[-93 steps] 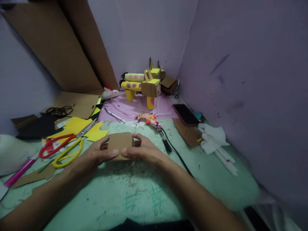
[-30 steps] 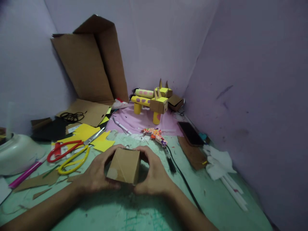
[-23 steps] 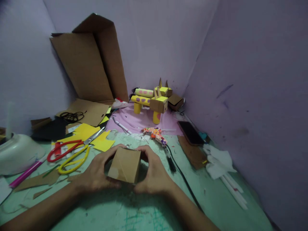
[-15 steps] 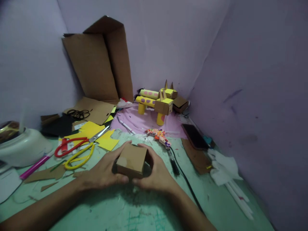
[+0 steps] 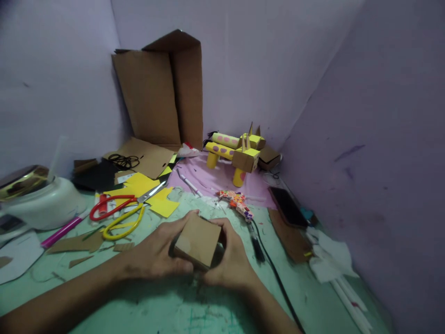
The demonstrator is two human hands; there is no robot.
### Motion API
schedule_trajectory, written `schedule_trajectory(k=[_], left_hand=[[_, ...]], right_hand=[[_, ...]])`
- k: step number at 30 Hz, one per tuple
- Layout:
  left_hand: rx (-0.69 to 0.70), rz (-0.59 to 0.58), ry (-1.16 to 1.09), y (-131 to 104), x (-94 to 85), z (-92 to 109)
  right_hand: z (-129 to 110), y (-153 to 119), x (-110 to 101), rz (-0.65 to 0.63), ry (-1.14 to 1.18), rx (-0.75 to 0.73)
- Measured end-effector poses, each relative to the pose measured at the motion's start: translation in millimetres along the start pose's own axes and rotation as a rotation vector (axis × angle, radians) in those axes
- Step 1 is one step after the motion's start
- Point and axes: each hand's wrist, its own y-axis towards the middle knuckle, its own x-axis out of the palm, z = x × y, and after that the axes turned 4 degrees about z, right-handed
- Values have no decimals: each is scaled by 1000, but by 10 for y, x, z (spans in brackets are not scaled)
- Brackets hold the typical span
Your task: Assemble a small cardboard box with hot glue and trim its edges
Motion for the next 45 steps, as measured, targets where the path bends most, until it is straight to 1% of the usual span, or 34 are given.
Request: schedule_trajectory(k=[3,6,10,13,15,17,20,23,28,32,36,39,42,43,45], left_hand=[[26,3,-8,9,-12,-12],[36,62,27,28,3,-45],[35,79,45,50,-2,-88],[2,72,22,51,-46,-137],[-48,61,-30,47,-75,-178],[-106,39,-101,45,-82,-209],[-153,-2,-180,55,-35,-207],[-176,-8,-194,76,48,-147],[-168,14,-175,96,118,-35],[-170,35,-161,85,122,-35],[-167,94,-154,100,101,-89],[-206,163,-168,130,88,-117],[-202,266,-70,140,101,-130],[-180,284,-27,135,106,-136],[-133,274,25,116,105,-158]], right_hand=[[36,-33,0,-17,-1,15],[66,-44,4,-18,7,28],[74,-9,-3,-54,119,73],[72,23,-40,-125,245,96],[72,31,-73,-183,318,97],[75,28,-96,-205,355,84],[82,22,-97,-135,327,68],[84,19,-80,-54,294,71],[86,-5,-74,-30,289,61],[130,-4,-67,-43,306,39],[210,74,-67,-95,454,53],[240,137,-78,-57,554,108],[210,151,-98,-30,512,113],[193,146,-106,-39,478,107],[164,130,-120,-55,402,119]])
